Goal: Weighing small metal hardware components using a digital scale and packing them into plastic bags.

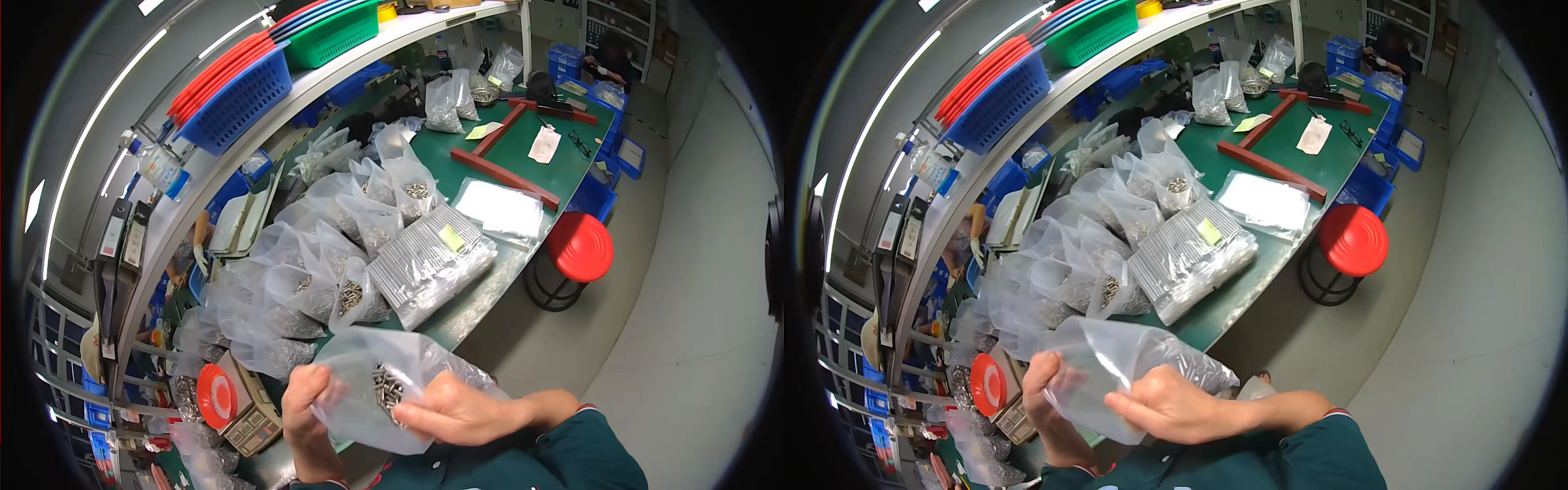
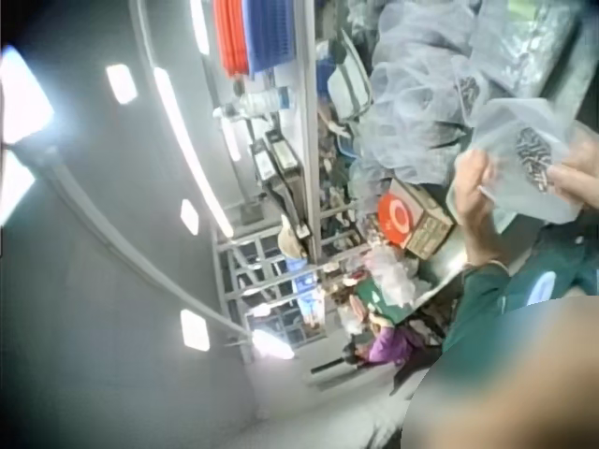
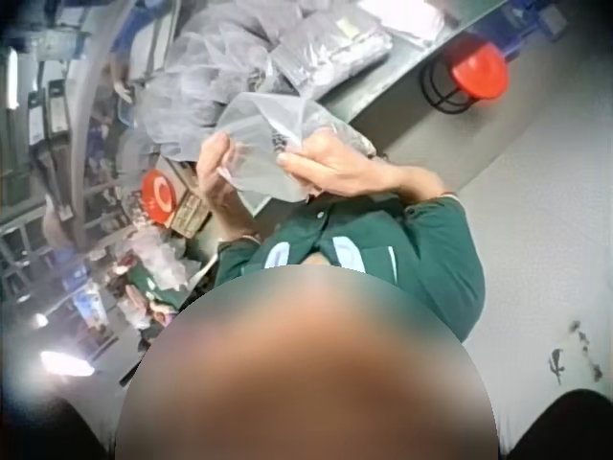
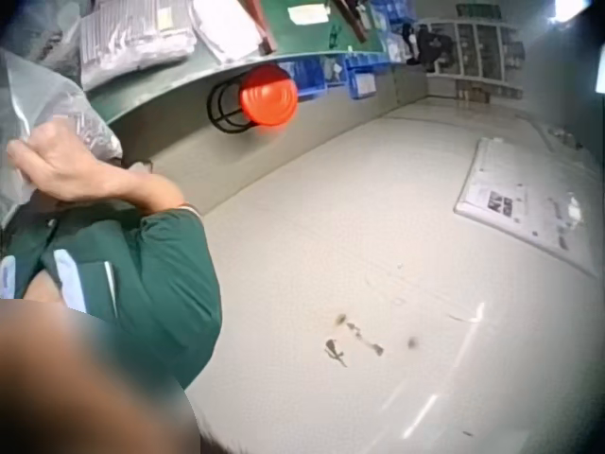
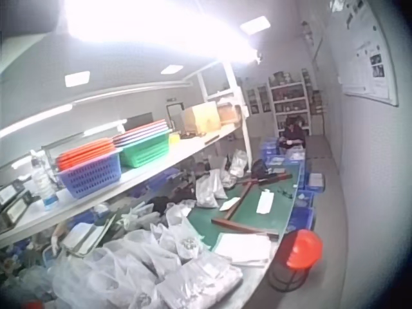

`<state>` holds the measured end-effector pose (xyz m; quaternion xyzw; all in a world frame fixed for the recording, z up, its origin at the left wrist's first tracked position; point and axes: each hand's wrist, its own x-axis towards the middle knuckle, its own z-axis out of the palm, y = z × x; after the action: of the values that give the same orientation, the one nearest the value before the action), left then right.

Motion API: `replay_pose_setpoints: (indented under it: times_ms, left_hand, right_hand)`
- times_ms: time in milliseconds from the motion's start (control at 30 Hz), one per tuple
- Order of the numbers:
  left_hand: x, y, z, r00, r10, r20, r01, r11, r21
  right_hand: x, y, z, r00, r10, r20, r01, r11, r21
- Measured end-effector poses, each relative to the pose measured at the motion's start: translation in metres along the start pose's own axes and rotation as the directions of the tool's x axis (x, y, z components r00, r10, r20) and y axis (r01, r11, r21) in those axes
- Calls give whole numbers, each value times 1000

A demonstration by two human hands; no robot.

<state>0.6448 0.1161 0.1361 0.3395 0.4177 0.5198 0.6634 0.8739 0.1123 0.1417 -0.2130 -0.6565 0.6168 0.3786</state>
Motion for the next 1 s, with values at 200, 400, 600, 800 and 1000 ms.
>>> replay_pose_setpoints:
  times_ms: [200, 400, 600, 800, 1000]
  left_hand:
    - [93, -6, 79, 969, -99, 225, 47, 973, 225]
    - [174, -34, 111, 904, -108, 415, 36, 983, 178]
    - [239, -53, 158, 962, 13, 271, -17, 1000, 14]
    - [318, -72, 200, 988, 132, 80, -134, 990, 32]
    - [402, -91, 221, 965, 124, -231, -132, 991, -22]
  right_hand:
    - [-5, 3, -102, 890, 332, -314, -281, 939, 197]
    - [38, 14, -197, 793, 265, -548, -267, 961, 79]
    - [108, 22, -288, 780, 200, -594, -282, 958, -48]
    - [167, 54, -391, 867, 182, -464, -242, 967, -74]
    - [235, 104, -475, 934, 204, -294, -286, 920, -268]
